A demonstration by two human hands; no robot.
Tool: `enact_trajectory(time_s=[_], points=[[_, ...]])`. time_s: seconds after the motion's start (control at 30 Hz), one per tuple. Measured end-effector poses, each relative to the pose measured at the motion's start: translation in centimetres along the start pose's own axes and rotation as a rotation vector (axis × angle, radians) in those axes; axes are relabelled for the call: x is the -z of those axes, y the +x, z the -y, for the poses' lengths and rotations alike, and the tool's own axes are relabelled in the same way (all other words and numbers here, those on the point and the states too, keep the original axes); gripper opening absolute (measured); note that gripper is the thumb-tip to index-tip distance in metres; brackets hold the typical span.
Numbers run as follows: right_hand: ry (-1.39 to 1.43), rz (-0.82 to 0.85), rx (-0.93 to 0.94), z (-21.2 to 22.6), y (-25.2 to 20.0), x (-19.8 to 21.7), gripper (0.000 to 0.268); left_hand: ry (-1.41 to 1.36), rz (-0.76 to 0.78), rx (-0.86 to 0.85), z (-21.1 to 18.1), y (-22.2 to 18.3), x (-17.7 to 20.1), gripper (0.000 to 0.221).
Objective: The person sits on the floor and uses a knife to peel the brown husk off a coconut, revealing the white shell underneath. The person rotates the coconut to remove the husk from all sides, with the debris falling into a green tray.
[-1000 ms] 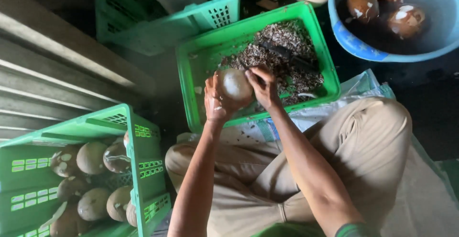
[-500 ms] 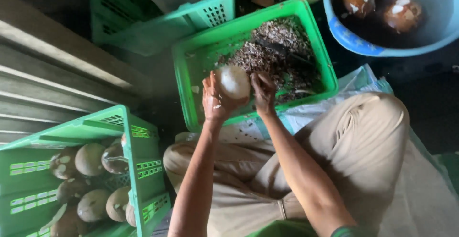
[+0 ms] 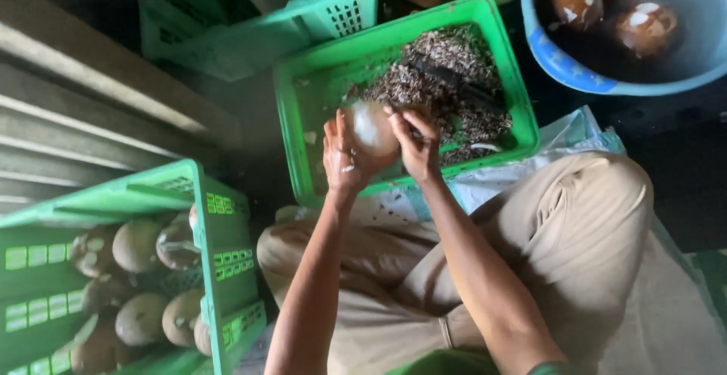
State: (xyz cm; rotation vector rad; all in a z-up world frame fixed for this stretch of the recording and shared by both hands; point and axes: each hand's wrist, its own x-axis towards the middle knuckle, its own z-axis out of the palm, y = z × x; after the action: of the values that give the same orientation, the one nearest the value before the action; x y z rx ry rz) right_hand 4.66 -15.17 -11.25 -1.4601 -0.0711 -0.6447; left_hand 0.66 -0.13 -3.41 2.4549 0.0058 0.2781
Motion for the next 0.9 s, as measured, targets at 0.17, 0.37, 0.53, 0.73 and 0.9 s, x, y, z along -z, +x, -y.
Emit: enact_trajectory(time_s=[0.17,0.37,0.53,0.73,0.9], points=[[-0.103,0.113,0.031,-3.7,2.7,0.8,0.006,0.031,0.049,0.056,-1.2,-0.3,0.7,0.144],[0.145,-0.044,-0.228,4.1,2.4,0.7,0.009,0.006,0.338,0.106,1.2,2.4,1.4,0.134],[0.155,-0.073,-0.299,-6.2,1.1,2.1,0.014,0.080,0.202,-0.020,-2.6,-0.6,3.5,0.138],[0.056,-0.078,-0.234,-2.7,0.6,0.9,0.009,0.207,-0.075,-0.062,-2.9,-2.5,-1.5,0.134],[-0.037,-0.094,-0.174,-3.7,1.1,1.4,0.009,0.179,-0.143,-0.157,-1.3,-1.4,-1.2,0.124]])
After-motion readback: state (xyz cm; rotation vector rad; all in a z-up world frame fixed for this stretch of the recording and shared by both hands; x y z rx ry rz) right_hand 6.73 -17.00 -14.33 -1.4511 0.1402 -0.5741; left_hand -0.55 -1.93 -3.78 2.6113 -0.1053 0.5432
